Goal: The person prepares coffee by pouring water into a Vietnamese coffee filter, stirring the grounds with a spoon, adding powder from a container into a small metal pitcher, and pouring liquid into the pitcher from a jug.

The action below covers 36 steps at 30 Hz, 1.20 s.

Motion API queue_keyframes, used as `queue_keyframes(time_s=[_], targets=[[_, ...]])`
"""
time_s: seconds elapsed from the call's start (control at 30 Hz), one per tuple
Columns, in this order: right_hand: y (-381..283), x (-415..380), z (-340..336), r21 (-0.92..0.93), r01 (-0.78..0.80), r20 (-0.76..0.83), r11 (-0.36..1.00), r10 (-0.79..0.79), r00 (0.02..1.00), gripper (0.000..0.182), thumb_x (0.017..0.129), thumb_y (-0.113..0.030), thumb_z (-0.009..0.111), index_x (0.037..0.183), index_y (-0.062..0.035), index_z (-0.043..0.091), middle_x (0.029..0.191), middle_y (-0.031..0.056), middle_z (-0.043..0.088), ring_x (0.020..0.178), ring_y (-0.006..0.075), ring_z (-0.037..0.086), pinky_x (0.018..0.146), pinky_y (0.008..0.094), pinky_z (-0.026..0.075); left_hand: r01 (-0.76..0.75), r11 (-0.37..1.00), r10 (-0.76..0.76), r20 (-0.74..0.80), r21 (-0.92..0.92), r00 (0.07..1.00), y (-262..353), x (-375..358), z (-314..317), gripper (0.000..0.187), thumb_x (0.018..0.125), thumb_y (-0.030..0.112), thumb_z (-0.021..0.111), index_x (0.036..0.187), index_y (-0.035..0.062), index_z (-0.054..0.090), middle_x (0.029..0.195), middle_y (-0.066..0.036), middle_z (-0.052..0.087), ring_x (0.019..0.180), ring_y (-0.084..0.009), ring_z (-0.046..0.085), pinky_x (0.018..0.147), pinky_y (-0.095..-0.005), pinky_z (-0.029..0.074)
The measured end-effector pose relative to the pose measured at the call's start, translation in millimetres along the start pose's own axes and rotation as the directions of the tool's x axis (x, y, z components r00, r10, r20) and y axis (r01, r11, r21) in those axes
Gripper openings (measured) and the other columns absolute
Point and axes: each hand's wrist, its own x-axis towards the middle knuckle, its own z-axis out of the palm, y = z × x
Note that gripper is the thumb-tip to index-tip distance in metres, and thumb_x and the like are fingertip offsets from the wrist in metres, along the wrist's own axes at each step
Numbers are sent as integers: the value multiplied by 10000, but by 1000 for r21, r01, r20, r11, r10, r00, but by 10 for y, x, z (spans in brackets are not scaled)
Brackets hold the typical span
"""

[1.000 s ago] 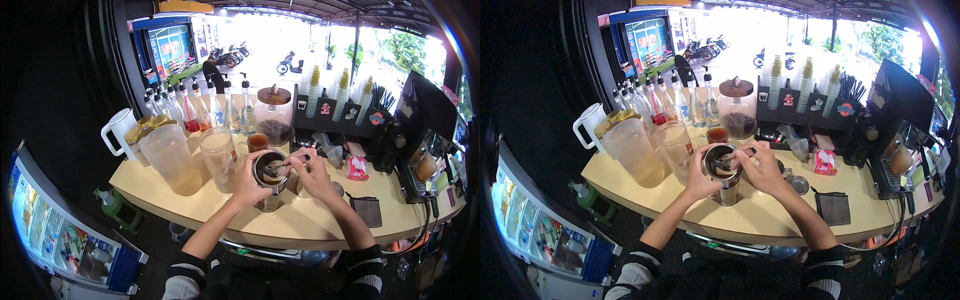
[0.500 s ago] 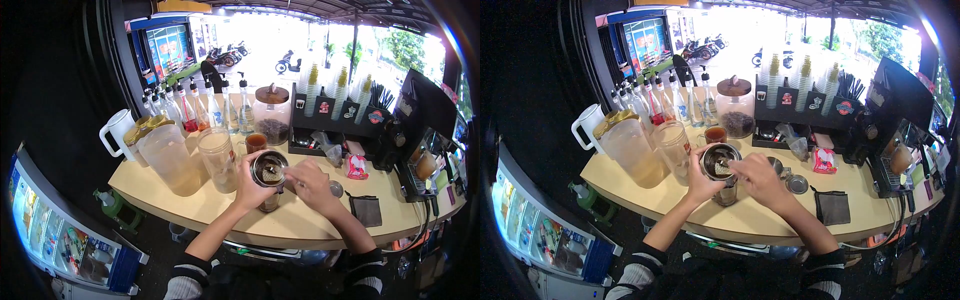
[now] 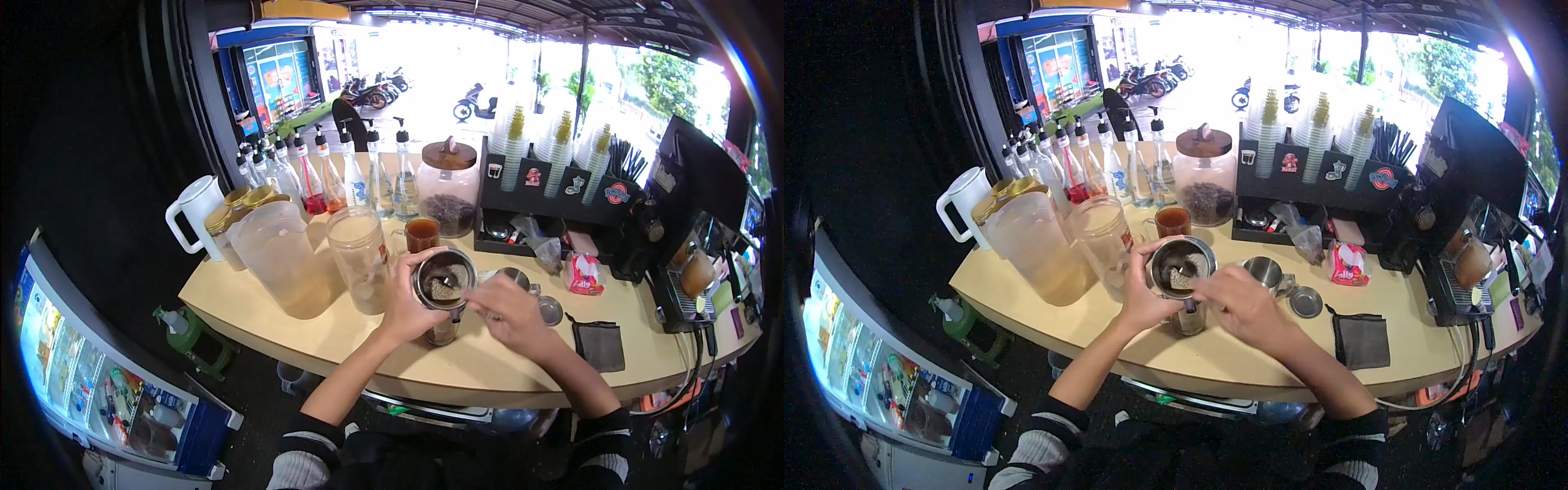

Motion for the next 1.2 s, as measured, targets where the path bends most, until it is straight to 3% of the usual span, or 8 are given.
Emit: queue_keyframes(time_s=[0.07, 0.4, 0.47, 0.57, 0.7, 0.77, 0.87, 1.2], targets=[[-36, 10, 7, 5, 12, -7, 1000, -12, 1000, 272, 761, 12, 704, 1022, -52, 671, 792, 102, 615, 723, 254, 580, 642, 346, 478, -26, 989, 24, -12, -145, 1000, -14, 0, 3, 828, 525, 122, 867, 1224, 63, 427, 1224, -100, 572, 1114, -275, 539, 986, -388, 392], [-54, 40, 32, -39, 4, -41, 999, -5, 999, 287, 734, -9, 741, 1009, -33, 665, 823, 82, 636, 747, 254, 596, 697, 354, 494, -12, 966, 14, 3, -258, 1000, 31, 34, -27, 796, 569, 93, 860, 1216, 61, 397, 1249, -135, 555, 1180, -263, 517, 1019, -380, 398], [-66, 57, 33, -53, -45, -73, 998, 41, 997, 286, 733, -6, 739, 1007, -33, 664, 837, 86, 643, 750, 255, 597, 701, 353, 494, -16, 982, 19, 14, -191, 1000, 25, 24, -50, 808, 569, 95, 860, 1229, 67, 395, 1258, -125, 548, 1207, -258, 498, 1050, -387, 366], [-90, 30, 55, -30, 74, 15, 997, -73, 997, 304, 727, -3, 742, 1019, -31, 660, 848, 96, 649, 756, 257, 603, 695, 346, 491, -8, 985, 18, 60, -172, 998, -1, 37, -75, 821, 567, 100, 859, 1243, 79, 393, 1258, -118, 547, 1226, -257, 484, 1091, -392, 311], [-37, 12, 52, -56, 30, -42, 998, -32, 999, 302, 734, 9, 732, 1023, -34, 657, 877, 100, 655, 789, 254, 611, 714, 347, 488, -53, 989, 65, 81, -139, 995, -78, 61, -122, 888, 549, 173, 908, 1241, 56, 363, 1275, -160, 524, 1197, -265, 519, 1088, -419, 337], [-51, 5, 68, -18, 60, -10, 998, -61, 998, 302, 737, 12, 728, 1026, -34, 656, 890, 99, 656, 799, 254, 613, 722, 347, 487, -120, 988, 111, 94, 100, 989, -84, 41, -160, 853, 571, 234, 904, 1220, 78, 373, 1276, -130, 541, 1209, -275, 516, 1123, -488, 243], [-41, 15, 28, -69, 51, -33, 996, -53, 998, 299, 749, 23, 712, 1034, -25, 635, 907, 104, 643, 814, 268, 609, 757, 374, 484, -122, 993, 122, 72, -2, 990, -102, 45, -113, 834, 578, 278, 899, 1201, 93, 377, 1278, -107, 553, 1220, -275, 512, 1135, -535, 161], [5, -92, 36, -35, 55, -3, 998, -55, 998, 245, 749, 12, 713, 974, 0, 616, 906, 118, 617, 852, 284, 594, 779, 390, 476, -108, 993, 106, 34, 51, 994, -14, 63, -109, 859, 548, 263, 904, 1215, 93, 389, 1262, -120, 572, 1225, -271, 500, 1137, -530, 175]])
